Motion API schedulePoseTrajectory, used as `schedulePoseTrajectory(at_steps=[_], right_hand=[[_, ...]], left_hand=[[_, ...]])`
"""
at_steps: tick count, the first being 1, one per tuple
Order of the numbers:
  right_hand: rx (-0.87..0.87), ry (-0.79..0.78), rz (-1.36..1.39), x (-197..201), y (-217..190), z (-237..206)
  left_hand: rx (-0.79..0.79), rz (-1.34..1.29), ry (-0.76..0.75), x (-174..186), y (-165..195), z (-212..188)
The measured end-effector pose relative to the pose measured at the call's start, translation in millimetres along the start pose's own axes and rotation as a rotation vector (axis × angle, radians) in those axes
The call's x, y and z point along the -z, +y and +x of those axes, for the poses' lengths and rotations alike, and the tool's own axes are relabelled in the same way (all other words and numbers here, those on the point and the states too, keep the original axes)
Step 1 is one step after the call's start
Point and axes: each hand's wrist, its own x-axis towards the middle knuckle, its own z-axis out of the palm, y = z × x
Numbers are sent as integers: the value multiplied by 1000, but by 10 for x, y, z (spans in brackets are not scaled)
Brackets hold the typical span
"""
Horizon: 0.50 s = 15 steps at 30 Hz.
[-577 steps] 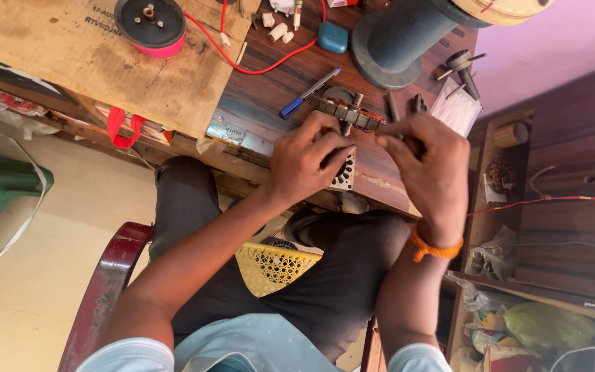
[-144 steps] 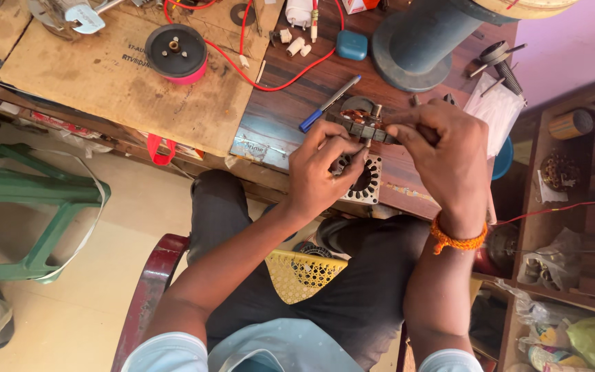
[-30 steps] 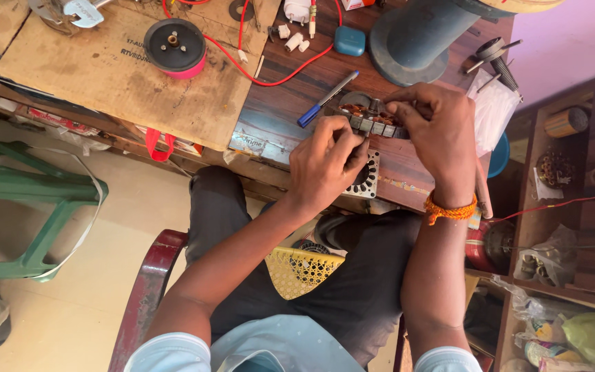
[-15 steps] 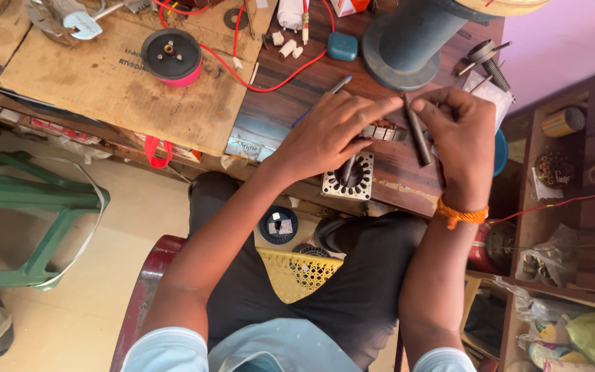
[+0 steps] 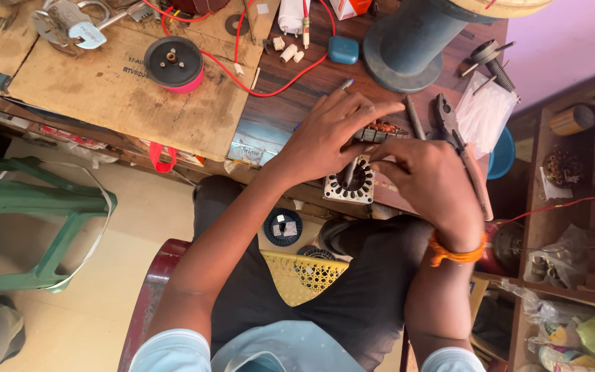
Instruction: The person sits at a workbench assembling an electric motor armature, pressing copper wire coils into the slots of a laminated core by hand and using a metal rod tool to seat and align the windings. They repeatedly rotate the core, insert coils one at a time, and tap them into place with the rod.
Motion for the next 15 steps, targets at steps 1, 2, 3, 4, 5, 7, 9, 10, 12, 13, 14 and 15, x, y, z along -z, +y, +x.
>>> schedulePoseTrajectory(at_steps=[1,2,3,4,5,7,9,10,12,13,14,15], right_hand=[[5,9,-8,-23,-33,6],[11,18,-16,-38,-60,11],[17,27,-24,-39,-76,16],[-1,23,-32,-38,-87,23],[-20,19,-40,-40,-94,28],[-54,-1,-54,-35,-97,32],[-87,-37,-70,-32,-94,19],[-83,-36,-52,-32,-91,11],[-68,-29,-11,-35,-89,-1],[-76,-41,15,-34,-88,-6],[-83,-52,41,-26,-90,-12],[-93,-61,66,-13,-90,-18]], left_hand=[[5,-1,-13,6,-4,-17],[-12,23,8,7,0,-39],[-29,47,29,2,12,-69],[-45,72,50,-6,29,-104],[-74,119,80,-20,58,-148],[-131,211,133,-53,124,-248],[-154,262,233,-88,152,-320],[-163,287,284,-110,156,-344],[-185,276,295,-150,130,-358],[-195,273,301,-165,112,-367],[-212,276,315,-172,93,-378],[-231,278,327,-183,76,-384]])
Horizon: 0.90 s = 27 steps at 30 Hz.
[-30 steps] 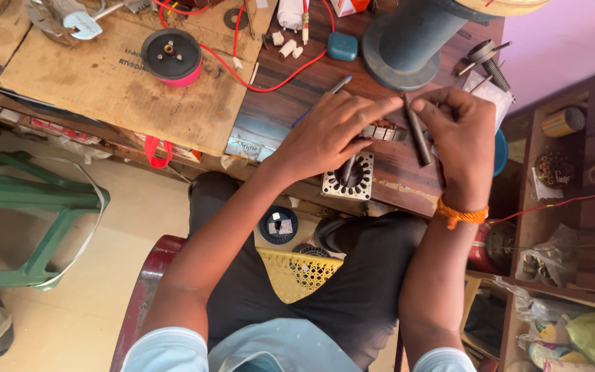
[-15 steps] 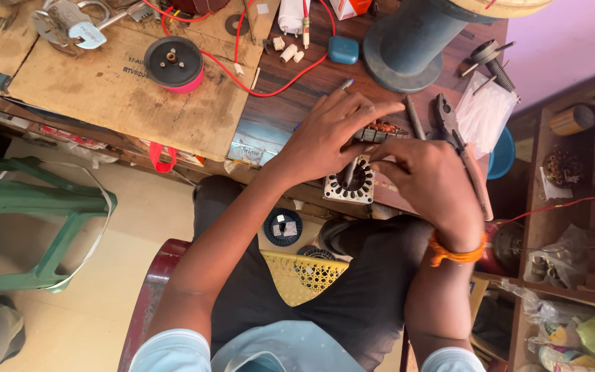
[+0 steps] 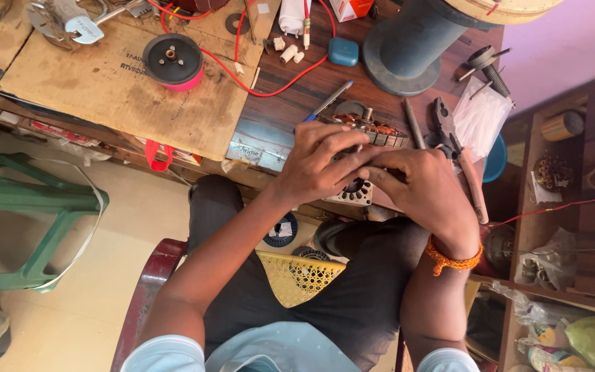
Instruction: The person sits at a workbench assembling an electric motor armature, pressing copper wire coils into the slots of a laminated core by hand and using a metal rod tool to seat and align the windings. They repeatedly rotate the core, insert coils one at a time, and tap them into place with the rod.
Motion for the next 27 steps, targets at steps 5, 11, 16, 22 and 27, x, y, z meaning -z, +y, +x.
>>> schedulePoseTrajectory(at_steps=[5,11,16,22,27], right_hand=[[171,2,127,63,-41,-3],[-63,240,88,26,-29,111],[12,355,126,-79,67,293],[-54,313,231,-113,167,376],[21,274,442,-127,287,424]], left_hand=[[97,-15,52,-21,38,-63],[352,-64,101,5,202,-21],[462,-100,135,11,300,109],[597,-142,171,-5,384,158],[618,-160,155,-41,415,146]])
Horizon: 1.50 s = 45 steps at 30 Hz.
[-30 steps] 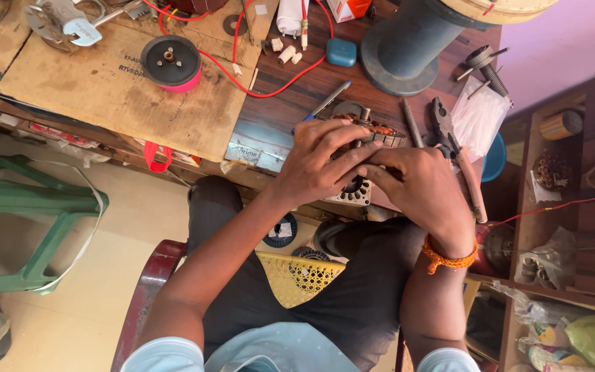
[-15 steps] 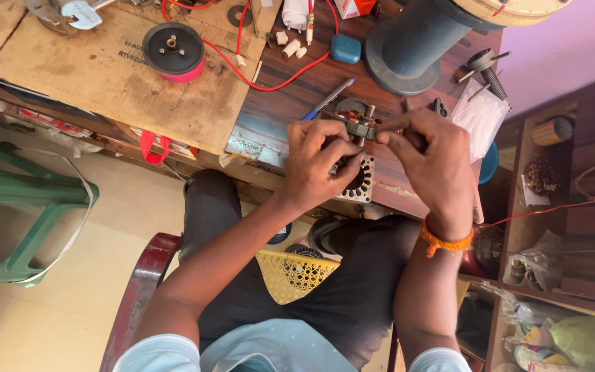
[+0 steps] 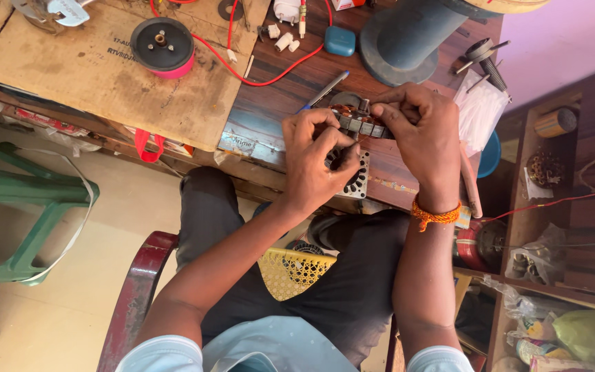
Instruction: The person sits at a workbench assembling an electric motor armature, pressing copper wire coils into the slots of a laminated core by hand and using a metal rod tool to seat and align the windings. They repeatedly rotate the core, insert coils one at a time, and tap them into place with the rod.
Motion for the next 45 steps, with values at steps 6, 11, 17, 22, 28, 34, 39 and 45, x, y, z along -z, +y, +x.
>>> schedulePoseTrajectory(at_steps=[6,11,17,22,28,34,39,45], right_hand=[[-34,117,-185,60,109,7],[-115,177,-187,151,158,0],[-91,170,-165,215,102,-36],[-227,37,-123,258,-76,-185],[-89,43,-364,208,-250,-311],[-112,29,-368,210,-314,-375],[-158,14,-324,181,-350,-366],[-122,-171,-487,126,-402,-351]], left_hand=[[-167,143,15,26,-34,-9],[-438,204,-179,43,-139,124],[-481,104,-446,43,-352,443],[-369,-66,-467,89,-347,473],[-261,-69,-538,100,-335,503],[-303,-39,-501,97,-317,484],[-326,-19,-479,67,-327,476],[-323,-8,-464,86,-330,465]])
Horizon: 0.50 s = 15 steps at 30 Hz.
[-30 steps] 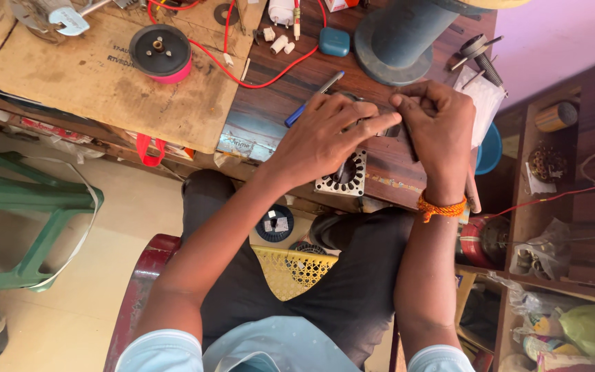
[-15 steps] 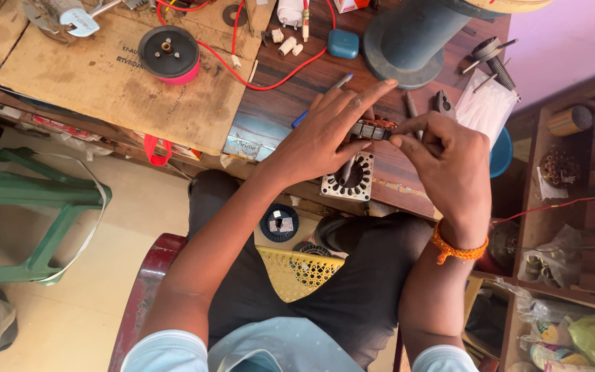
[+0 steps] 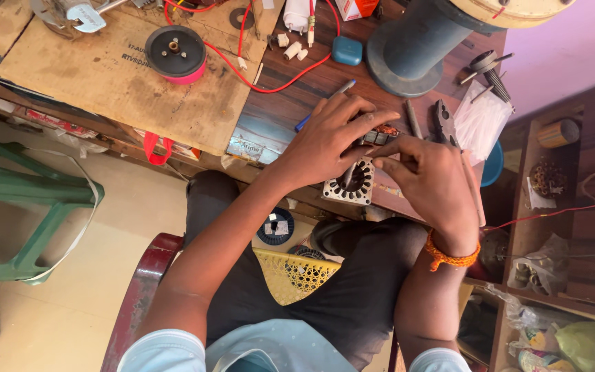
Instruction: The person sits at a workbench assembling an electric motor armature, pressing copper wire coils into the slots of a laminated core by hand and using a metal rod tool to seat and align the windings. They repeatedly rotate the core, insert coils one at a time, and tap them into place with the rod.
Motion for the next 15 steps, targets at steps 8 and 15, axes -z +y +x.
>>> schedulePoseTrajectory(at_steps=[8,15], right_hand=[[160,-13,113,-35,43,8],[150,-6,-38,23,48,-18]], left_hand=[[3,13,64,-37,-6,-32],[28,22,155,-142,-53,-111]])
